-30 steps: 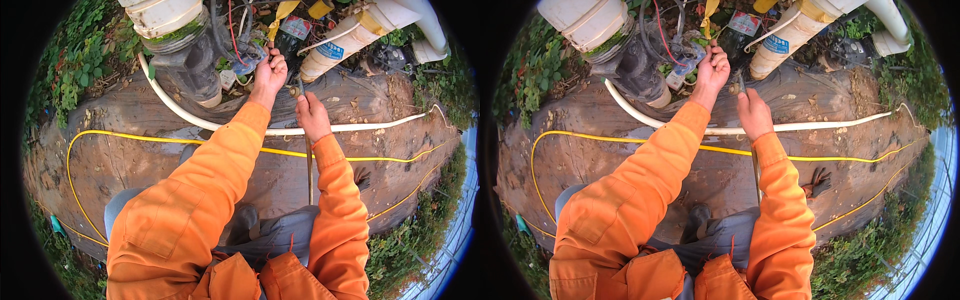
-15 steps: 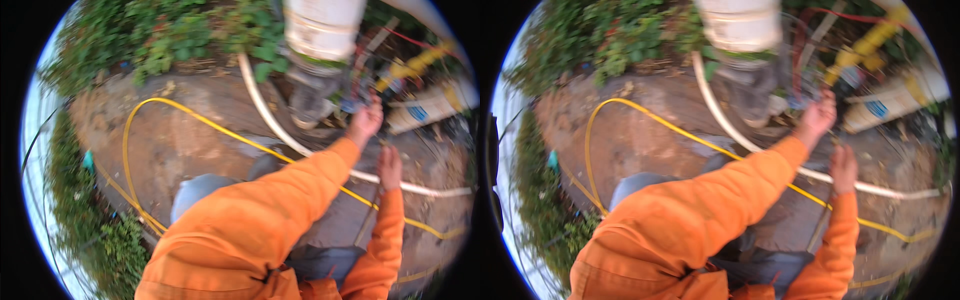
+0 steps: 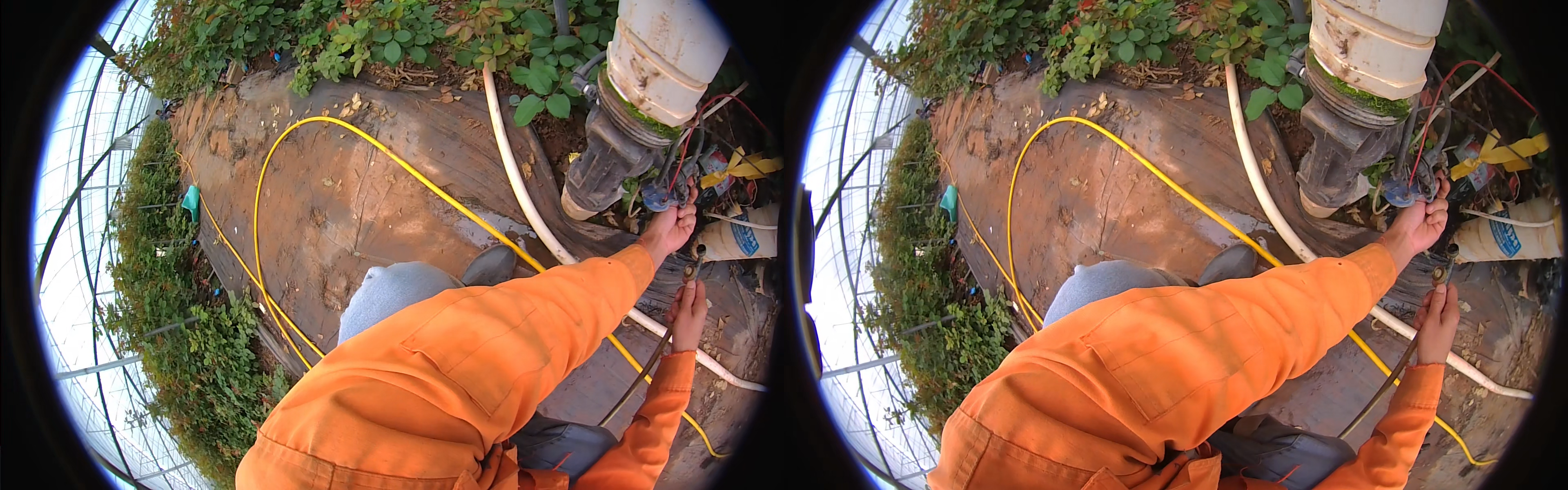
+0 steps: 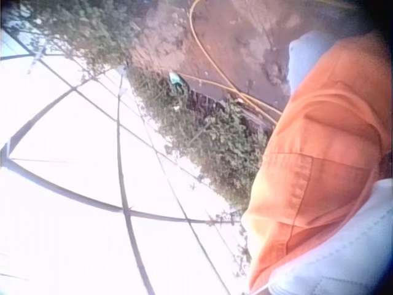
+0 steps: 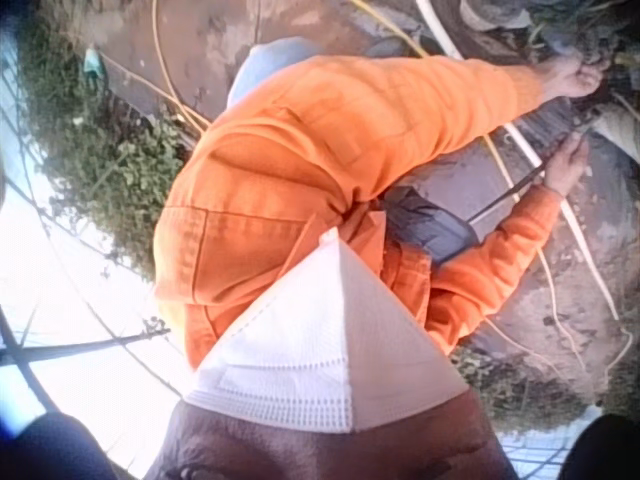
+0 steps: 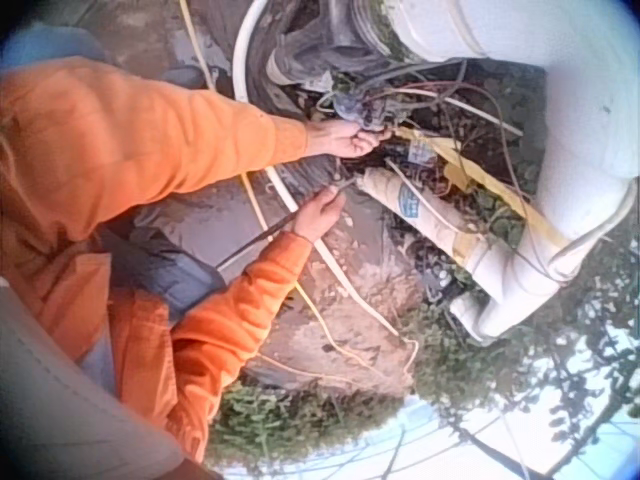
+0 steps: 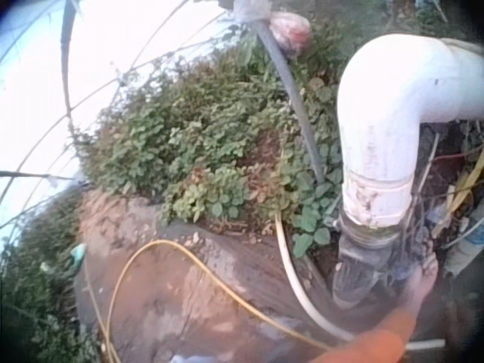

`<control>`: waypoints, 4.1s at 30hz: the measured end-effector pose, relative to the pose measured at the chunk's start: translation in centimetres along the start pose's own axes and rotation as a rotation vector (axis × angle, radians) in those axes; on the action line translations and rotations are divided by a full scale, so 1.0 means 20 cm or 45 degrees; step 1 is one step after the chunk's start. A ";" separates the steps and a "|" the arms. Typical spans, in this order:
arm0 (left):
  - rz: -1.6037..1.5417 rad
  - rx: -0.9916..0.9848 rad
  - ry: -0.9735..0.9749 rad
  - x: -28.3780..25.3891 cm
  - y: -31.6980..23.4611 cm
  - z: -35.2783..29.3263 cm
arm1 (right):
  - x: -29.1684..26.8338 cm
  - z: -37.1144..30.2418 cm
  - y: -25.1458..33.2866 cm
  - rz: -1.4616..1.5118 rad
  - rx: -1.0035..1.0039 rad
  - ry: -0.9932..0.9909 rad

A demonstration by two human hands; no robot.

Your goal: The person squats on the ground and uses a long metal rod to manipulate a small black component attached to a white pipe. They repeatedly insert, twist, and remove the component, then reattach it to the pipe.

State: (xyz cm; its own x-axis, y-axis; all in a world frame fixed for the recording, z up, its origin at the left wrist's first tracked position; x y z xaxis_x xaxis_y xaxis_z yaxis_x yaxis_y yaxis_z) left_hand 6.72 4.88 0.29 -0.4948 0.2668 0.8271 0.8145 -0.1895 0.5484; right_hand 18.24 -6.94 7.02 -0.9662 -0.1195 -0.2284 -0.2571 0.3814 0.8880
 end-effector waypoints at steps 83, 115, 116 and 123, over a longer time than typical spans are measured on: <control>0.728 0.027 -0.305 0.02 -0.18 -0.16 | 0.26 0.34 0.32 -0.655 -0.439 -0.238; 0.609 0.067 -0.169 0.09 -0.07 0.00 | 0.14 0.29 0.35 -0.701 -0.408 -0.254; 0.644 0.081 -0.189 0.10 -0.07 0.00 | 0.13 0.29 0.34 -0.693 -0.403 -0.251; 0.762 0.144 -0.292 0.04 -0.13 -0.01 | 0.18 0.30 0.28 -0.590 -0.353 -0.169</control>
State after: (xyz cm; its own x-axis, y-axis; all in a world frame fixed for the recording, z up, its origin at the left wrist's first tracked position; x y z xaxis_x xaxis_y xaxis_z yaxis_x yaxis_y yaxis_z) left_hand 4.09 5.49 -0.45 0.1217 0.3432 0.9313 0.9623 -0.2709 -0.0260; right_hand 13.18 0.28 8.78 -0.7518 -0.0943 -0.6526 -0.6586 0.0586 0.7502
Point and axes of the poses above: each hand's wrist, its own z-axis towards the middle knuckle, its own x-axis out of the palm, y = z × x, the point moved 5 cm from there along z, towards the middle knuckle, and after that the axes turned 1 degree about -x, right-handed, at the moved point
